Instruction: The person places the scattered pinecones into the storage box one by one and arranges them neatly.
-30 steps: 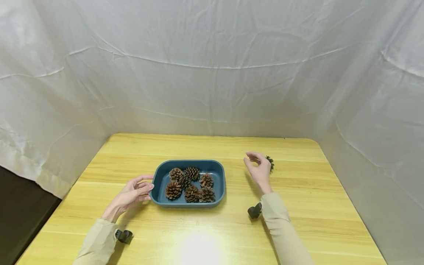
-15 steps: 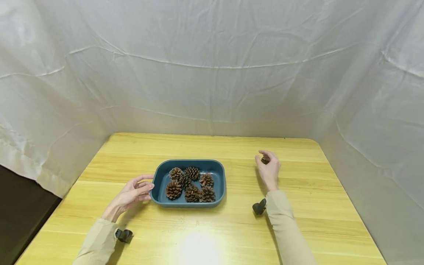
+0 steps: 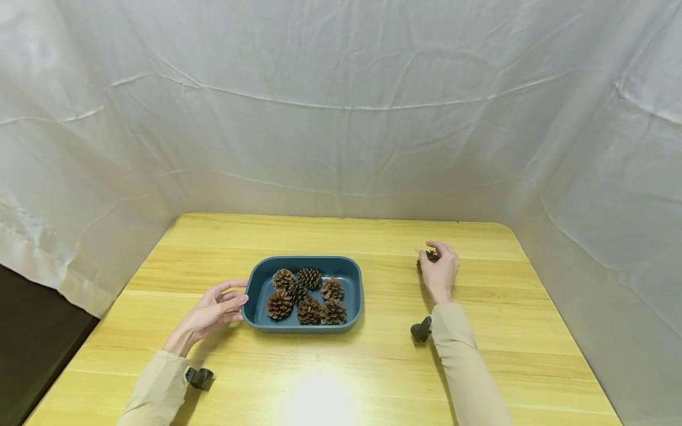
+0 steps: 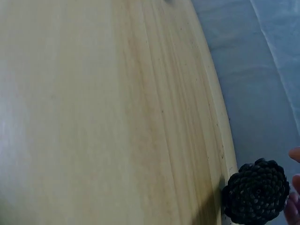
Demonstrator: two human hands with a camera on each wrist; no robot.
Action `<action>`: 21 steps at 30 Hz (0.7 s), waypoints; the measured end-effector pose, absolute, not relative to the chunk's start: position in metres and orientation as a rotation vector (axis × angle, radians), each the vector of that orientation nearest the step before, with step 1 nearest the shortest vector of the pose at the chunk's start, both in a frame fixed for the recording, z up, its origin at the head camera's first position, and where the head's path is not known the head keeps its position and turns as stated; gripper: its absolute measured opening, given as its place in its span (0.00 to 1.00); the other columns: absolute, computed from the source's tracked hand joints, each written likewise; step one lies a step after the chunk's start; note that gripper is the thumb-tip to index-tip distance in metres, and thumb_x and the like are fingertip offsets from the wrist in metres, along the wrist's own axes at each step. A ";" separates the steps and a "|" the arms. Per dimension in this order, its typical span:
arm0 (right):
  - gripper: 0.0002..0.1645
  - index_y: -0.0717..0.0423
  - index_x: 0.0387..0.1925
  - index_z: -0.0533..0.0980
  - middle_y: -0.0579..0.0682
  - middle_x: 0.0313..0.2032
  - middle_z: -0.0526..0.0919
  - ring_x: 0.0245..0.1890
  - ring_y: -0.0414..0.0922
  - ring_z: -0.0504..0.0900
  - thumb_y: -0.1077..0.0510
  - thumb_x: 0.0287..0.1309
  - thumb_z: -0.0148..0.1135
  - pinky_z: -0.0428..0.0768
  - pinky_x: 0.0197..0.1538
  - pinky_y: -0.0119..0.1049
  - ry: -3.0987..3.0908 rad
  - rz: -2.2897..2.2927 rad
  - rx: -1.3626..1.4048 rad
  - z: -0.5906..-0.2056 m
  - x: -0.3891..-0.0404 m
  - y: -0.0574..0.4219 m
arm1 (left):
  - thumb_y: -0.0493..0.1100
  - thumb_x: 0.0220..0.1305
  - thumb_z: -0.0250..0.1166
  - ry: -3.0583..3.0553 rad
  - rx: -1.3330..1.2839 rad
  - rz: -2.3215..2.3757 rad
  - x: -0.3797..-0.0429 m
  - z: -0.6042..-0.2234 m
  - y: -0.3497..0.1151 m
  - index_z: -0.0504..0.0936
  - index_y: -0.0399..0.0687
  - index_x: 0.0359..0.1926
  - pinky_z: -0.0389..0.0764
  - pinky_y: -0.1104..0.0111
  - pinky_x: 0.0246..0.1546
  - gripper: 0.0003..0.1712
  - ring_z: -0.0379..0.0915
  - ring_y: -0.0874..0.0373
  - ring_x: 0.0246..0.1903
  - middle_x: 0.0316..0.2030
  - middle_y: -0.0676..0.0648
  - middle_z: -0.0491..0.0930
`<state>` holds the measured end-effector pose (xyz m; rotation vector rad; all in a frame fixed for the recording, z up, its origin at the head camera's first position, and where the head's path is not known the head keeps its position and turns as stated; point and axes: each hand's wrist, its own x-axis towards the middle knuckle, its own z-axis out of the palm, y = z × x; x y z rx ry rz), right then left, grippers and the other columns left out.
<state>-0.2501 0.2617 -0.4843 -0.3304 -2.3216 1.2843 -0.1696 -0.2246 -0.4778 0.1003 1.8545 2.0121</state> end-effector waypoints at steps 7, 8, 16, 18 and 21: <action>0.21 0.63 0.53 0.81 0.66 0.58 0.80 0.53 0.62 0.74 0.58 0.60 0.68 0.69 0.60 0.53 -2.399 1.205 -0.364 -0.485 -0.251 0.268 | 0.33 0.73 0.57 1.851 0.095 2.016 -0.170 -0.478 -0.224 0.54 0.25 0.71 0.87 0.72 0.36 0.33 0.79 0.64 0.31 0.39 0.52 0.80; 0.22 0.63 0.53 0.81 0.66 0.58 0.79 0.55 0.63 0.74 0.57 0.59 0.68 0.68 0.61 0.54 -2.412 1.200 -0.371 -0.485 -0.251 0.269 | 0.33 0.73 0.57 1.851 0.095 2.017 -0.170 -0.478 -0.224 0.54 0.25 0.71 0.87 0.72 0.36 0.33 0.79 0.65 0.31 0.39 0.52 0.80; 0.31 0.64 0.61 0.76 0.68 0.61 0.74 0.63 0.66 0.67 0.49 0.63 0.64 0.64 0.67 0.60 -2.589 1.133 -0.419 -0.481 -0.253 0.275 | 0.33 0.73 0.57 1.852 0.103 2.012 -0.170 -0.478 -0.225 0.54 0.25 0.71 0.87 0.73 0.36 0.33 0.79 0.65 0.31 0.38 0.52 0.80; 0.32 0.64 0.61 0.75 0.69 0.60 0.74 0.62 0.66 0.67 0.47 0.63 0.63 0.64 0.66 0.60 -2.616 1.123 -0.427 -0.481 -0.253 0.276 | 0.33 0.73 0.58 1.850 0.104 2.013 -0.170 -0.478 -0.225 0.54 0.25 0.71 0.87 0.72 0.36 0.33 0.79 0.65 0.31 0.38 0.52 0.80; 0.34 0.65 0.62 0.74 0.69 0.59 0.73 0.61 0.65 0.68 0.47 0.62 0.64 0.64 0.66 0.60 -2.645 1.123 -0.433 -0.480 -0.253 0.276 | 0.34 0.73 0.58 1.846 0.105 2.015 -0.170 -0.478 -0.225 0.54 0.25 0.71 0.87 0.72 0.36 0.33 0.79 0.65 0.31 0.39 0.52 0.80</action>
